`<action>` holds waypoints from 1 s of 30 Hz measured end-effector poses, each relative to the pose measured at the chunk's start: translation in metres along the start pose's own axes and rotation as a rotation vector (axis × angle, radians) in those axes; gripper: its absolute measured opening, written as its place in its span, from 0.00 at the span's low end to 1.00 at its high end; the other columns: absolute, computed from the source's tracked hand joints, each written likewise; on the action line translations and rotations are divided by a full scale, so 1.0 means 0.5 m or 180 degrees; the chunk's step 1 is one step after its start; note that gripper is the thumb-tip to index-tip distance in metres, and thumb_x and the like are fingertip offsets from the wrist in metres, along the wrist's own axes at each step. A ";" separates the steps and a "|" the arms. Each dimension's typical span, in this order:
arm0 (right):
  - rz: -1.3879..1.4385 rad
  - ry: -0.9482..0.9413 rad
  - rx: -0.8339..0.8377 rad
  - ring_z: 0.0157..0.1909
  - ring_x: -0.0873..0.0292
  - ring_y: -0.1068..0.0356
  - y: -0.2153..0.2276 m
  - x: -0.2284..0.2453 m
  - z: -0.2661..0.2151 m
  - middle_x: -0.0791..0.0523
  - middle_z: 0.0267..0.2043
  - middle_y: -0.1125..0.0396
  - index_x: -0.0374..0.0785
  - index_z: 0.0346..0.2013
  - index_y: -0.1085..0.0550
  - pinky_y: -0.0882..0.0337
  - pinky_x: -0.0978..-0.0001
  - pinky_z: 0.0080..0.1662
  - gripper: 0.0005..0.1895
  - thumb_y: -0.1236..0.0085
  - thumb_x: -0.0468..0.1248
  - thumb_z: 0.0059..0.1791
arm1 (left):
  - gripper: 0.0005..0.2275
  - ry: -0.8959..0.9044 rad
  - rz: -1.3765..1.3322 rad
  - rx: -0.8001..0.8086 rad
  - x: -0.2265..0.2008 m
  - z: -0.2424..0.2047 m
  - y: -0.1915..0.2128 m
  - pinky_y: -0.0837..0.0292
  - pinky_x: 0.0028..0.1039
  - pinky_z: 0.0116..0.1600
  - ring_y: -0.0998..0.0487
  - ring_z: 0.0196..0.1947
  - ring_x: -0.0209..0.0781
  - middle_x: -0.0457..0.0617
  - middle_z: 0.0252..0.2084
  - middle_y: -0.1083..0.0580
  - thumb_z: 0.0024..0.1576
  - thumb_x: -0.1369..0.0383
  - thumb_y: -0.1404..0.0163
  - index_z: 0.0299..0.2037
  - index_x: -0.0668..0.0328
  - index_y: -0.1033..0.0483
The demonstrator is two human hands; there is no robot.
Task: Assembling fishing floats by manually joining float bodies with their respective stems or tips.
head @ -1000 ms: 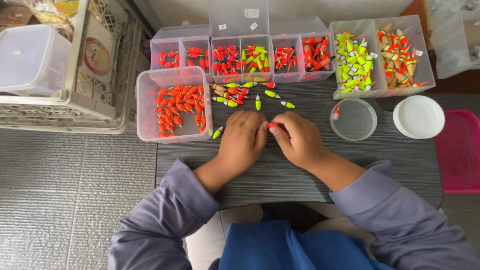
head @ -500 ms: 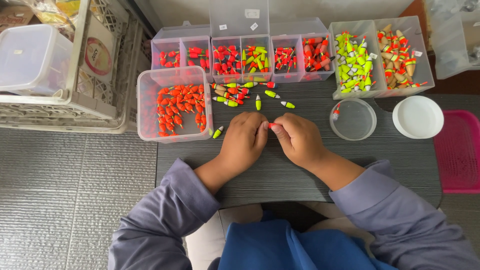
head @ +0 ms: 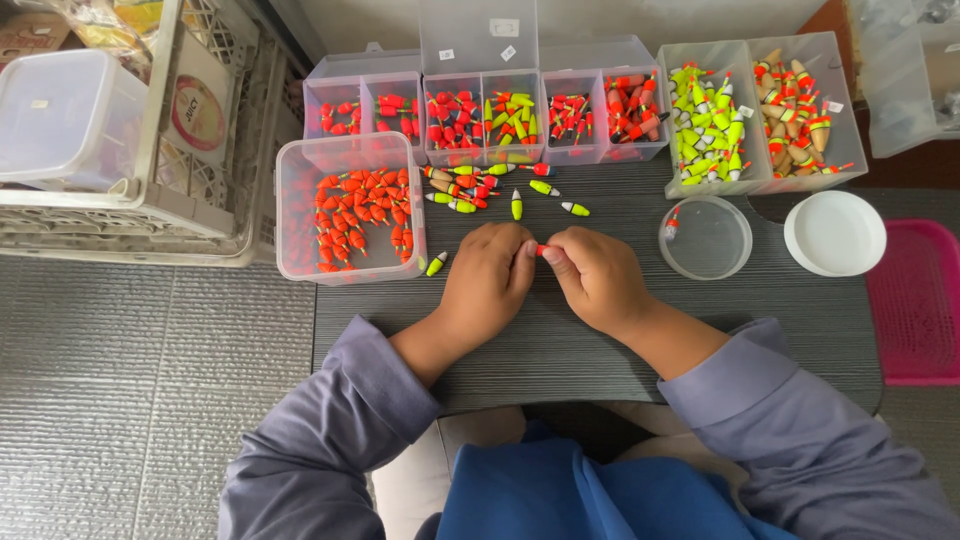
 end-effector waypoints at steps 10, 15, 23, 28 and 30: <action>-0.0013 0.0122 -0.0130 0.23 0.55 0.31 0.008 0.015 0.005 0.55 0.25 0.33 0.38 0.45 0.28 0.28 0.68 0.26 0.06 0.47 0.36 0.54 | 0.09 0.0208 -0.0145 -0.0010 0.009 0.002 -0.001 0.29 0.38 0.32 0.25 0.26 0.56 0.55 0.22 0.30 0.65 0.71 0.58 0.36 0.64 0.26; 0.0008 -0.0068 -0.0005 0.18 0.58 0.36 0.000 0.000 0.005 0.58 0.19 0.39 0.39 0.36 0.28 0.32 0.71 0.22 0.10 0.54 0.38 0.57 | 0.09 0.0008 -0.0064 0.0023 0.001 0.002 -0.001 0.29 0.36 0.32 0.25 0.26 0.52 0.52 0.22 0.30 0.64 0.70 0.57 0.35 0.63 0.25; -0.0082 0.0043 -0.0129 0.23 0.55 0.31 0.003 0.008 0.006 0.55 0.26 0.33 0.38 0.46 0.28 0.28 0.67 0.26 0.08 0.44 0.36 0.53 | 0.10 0.0306 -0.0206 0.0022 0.012 0.002 0.002 0.29 0.39 0.32 0.24 0.27 0.57 0.54 0.23 0.30 0.65 0.69 0.59 0.36 0.62 0.26; -0.0148 -0.0002 0.0014 0.21 0.55 0.33 -0.011 -0.015 -0.009 0.56 0.22 0.35 0.38 0.39 0.27 0.30 0.67 0.23 0.07 0.49 0.38 0.56 | 0.10 0.0115 -0.0107 0.0036 0.005 -0.001 0.000 0.28 0.39 0.33 0.24 0.28 0.56 0.54 0.24 0.29 0.65 0.69 0.58 0.35 0.62 0.26; -0.0242 0.0034 0.0025 0.19 0.56 0.34 -0.016 -0.022 -0.014 0.57 0.20 0.36 0.39 0.36 0.27 0.31 0.69 0.23 0.10 0.51 0.40 0.57 | 0.10 0.0038 0.0025 0.0080 0.004 -0.004 -0.002 0.27 0.38 0.35 0.23 0.29 0.56 0.54 0.24 0.29 0.66 0.68 0.58 0.36 0.62 0.26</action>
Point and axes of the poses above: each hand's wrist, its own z-axis towards the middle knuckle, its own y-axis out of the back of the hand, x = y × z, the point moved 7 cm from there along z, towards the middle knuckle
